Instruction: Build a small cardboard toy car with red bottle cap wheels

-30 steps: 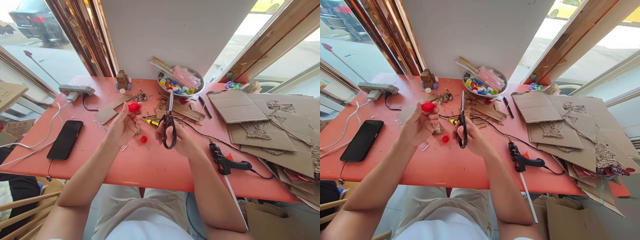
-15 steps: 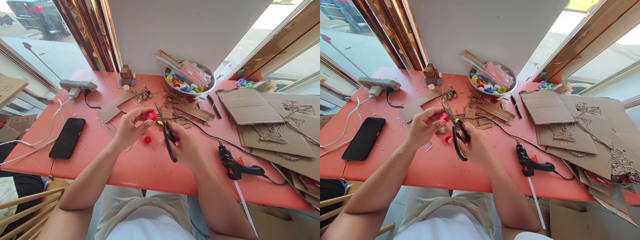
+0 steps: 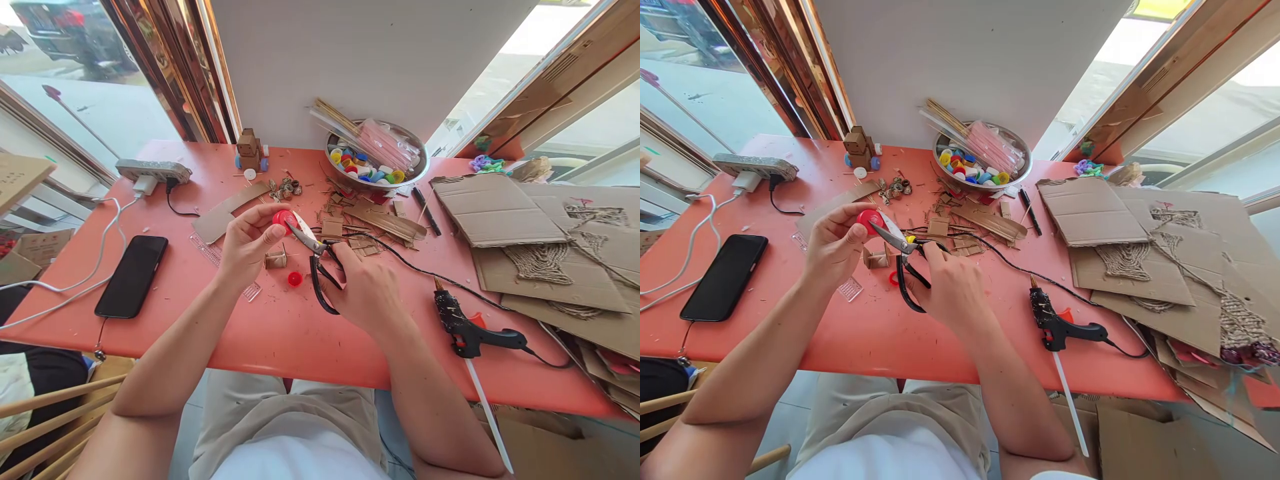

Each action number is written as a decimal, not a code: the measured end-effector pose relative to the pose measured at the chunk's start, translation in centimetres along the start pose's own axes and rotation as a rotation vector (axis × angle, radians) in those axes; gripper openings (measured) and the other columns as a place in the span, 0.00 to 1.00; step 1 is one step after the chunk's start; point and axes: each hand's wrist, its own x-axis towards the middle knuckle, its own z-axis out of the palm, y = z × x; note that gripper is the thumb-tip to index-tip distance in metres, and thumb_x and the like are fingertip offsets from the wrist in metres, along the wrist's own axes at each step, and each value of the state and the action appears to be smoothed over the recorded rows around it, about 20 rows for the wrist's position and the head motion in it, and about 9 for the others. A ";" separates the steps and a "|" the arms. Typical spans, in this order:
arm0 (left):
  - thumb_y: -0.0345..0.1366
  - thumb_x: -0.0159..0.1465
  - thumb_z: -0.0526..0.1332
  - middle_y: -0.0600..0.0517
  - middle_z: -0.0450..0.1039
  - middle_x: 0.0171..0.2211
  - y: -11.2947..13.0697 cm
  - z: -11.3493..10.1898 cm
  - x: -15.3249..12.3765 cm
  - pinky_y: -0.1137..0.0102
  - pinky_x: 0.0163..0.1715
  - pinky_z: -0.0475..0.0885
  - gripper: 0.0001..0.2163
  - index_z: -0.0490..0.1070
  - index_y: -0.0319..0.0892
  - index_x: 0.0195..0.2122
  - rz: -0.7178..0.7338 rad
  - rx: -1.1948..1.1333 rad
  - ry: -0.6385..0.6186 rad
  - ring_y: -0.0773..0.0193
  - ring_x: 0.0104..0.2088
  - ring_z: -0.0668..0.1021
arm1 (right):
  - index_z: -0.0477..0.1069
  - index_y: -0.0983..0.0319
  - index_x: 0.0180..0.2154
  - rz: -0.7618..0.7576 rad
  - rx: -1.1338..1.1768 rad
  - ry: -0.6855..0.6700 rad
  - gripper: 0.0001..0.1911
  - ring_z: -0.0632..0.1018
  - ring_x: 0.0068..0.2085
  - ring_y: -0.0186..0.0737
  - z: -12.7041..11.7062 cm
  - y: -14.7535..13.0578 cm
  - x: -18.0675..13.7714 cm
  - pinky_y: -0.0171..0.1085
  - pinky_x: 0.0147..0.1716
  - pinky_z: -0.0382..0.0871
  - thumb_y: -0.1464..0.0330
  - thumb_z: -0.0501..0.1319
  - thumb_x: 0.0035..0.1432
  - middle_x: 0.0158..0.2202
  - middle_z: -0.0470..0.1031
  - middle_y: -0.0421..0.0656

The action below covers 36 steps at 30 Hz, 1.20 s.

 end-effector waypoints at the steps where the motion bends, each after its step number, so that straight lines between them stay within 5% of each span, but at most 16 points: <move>1: 0.62 0.49 0.83 0.48 0.87 0.34 0.0 0.1 0.0 0.63 0.43 0.87 0.28 0.88 0.45 0.39 -0.007 -0.014 -0.012 0.56 0.37 0.88 | 0.77 0.57 0.45 0.001 -0.016 0.001 0.12 0.81 0.30 0.50 0.0 0.0 0.0 0.37 0.28 0.52 0.57 0.62 0.67 0.26 0.80 0.44; 20: 0.62 0.44 0.85 0.50 0.84 0.29 0.1 0.3 -0.3 0.63 0.39 0.85 0.27 0.87 0.46 0.34 0.037 0.020 0.115 0.58 0.34 0.86 | 0.78 0.61 0.48 -0.048 -0.009 0.015 0.18 0.79 0.25 0.45 2.0 -0.9 -0.4 0.36 0.26 0.50 0.55 0.57 0.75 0.24 0.81 0.44; 30: 0.61 0.53 0.82 0.47 0.85 0.35 -0.5 -0.3 0.0 0.61 0.42 0.86 0.26 0.88 0.45 0.42 0.023 -0.009 0.051 0.55 0.40 0.87 | 0.74 0.56 0.45 -0.024 0.379 -0.138 0.05 0.74 0.25 0.41 1.8 -0.4 -0.1 0.35 0.28 0.61 0.65 0.59 0.72 0.29 0.79 0.39; 36: 0.64 0.61 0.76 0.52 0.75 0.27 -0.3 -0.2 0.2 0.66 0.30 0.81 0.24 0.84 0.46 0.36 -0.026 -0.025 0.008 0.62 0.30 0.81 | 0.73 0.60 0.52 -0.040 0.215 -0.116 0.10 0.82 0.35 0.47 1.0 -0.7 -0.3 0.38 0.34 0.67 0.66 0.57 0.75 0.39 0.84 0.49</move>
